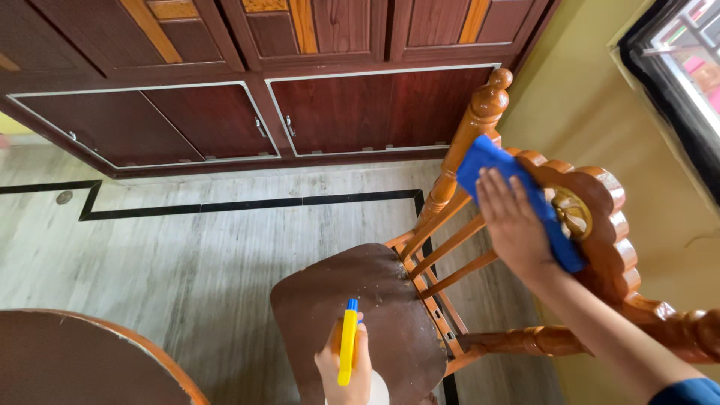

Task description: The person sprays a cleaning solution from a yellow spray bottle and wipes a wooden chair with a blue cloth. They then move to a wooden cabinet and continue spraying and wiping the surface.

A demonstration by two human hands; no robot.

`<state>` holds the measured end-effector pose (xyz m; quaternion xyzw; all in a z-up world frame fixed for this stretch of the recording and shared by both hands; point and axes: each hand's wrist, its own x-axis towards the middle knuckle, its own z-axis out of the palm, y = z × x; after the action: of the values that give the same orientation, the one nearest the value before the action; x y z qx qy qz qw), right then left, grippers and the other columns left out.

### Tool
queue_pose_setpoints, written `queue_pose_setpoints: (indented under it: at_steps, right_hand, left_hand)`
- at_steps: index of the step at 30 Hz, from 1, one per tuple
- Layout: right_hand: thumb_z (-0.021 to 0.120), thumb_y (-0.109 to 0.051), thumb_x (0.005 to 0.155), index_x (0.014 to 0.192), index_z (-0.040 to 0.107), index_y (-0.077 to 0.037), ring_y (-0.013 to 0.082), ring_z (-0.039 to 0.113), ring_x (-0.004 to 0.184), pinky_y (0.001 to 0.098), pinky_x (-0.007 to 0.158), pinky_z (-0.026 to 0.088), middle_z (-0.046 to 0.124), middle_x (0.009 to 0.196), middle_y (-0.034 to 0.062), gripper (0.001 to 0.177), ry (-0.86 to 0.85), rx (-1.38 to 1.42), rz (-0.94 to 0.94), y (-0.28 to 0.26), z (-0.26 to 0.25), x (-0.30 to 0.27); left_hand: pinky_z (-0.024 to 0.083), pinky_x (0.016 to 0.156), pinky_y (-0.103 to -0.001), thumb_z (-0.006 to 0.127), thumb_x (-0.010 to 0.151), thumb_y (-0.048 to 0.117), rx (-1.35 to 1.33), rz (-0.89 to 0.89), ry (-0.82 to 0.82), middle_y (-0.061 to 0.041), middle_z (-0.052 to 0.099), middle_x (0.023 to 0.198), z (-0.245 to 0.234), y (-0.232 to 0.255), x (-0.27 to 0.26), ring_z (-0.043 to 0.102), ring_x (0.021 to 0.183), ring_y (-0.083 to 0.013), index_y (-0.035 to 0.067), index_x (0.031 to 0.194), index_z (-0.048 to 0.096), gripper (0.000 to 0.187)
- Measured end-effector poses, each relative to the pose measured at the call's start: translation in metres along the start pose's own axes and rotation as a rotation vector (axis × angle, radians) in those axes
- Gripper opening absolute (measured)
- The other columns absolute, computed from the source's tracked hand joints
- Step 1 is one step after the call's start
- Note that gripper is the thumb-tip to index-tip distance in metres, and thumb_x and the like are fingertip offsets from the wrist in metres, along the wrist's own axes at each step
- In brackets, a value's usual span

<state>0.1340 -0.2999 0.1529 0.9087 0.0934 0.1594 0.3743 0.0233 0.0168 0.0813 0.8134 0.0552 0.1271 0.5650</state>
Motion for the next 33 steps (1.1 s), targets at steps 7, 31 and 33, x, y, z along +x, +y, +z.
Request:
queue_pose_setpoints:
  at_steps: [7,31,33]
  right_hand:
    - [0.04,-0.002,0.103,0.153,0.038,-0.007,0.0244,0.026,0.152,0.046,0.124,0.008,0.031,0.162,0.0111,0.05,-0.05,0.103,-0.122,-0.089,0.076,-0.018]
    - [0.052,-0.029,0.085,0.152,0.043,-0.003,0.0285,0.021,0.155,0.0523,0.12,0.01,0.03,0.166,0.0132,0.072,-0.335,-0.065,-0.391,0.068,-0.061,-0.008]
    - [0.051,-0.029,0.088,0.15,0.043,-0.001,0.0315,0.018,0.155,0.0544,0.121,0.007,0.027,0.168,0.0153,0.068,-0.421,-0.051,-0.46,0.066,-0.058,-0.028]
  left_hand:
    - [0.059,0.055,-0.031,0.066,0.085,0.01,0.051,-0.137,-0.008,-0.01,0.076,0.069,0.005,-0.022,-0.001,0.079,0.058,-0.0197,0.006,0.097,0.077,0.017]
    - [0.061,0.065,-0.036,0.065,0.089,0.012,-0.108,0.073,-0.116,-0.016,0.078,0.083,0.012,0.034,0.0,0.078,0.073,-0.0333,0.004,0.101,0.075,0.018]
    - [0.06,0.065,-0.036,0.065,0.089,0.013,-0.139,0.015,-0.154,-0.016,0.078,0.081,0.008,0.041,-0.002,0.079,0.071,-0.0319,0.004,0.101,0.075,0.018]
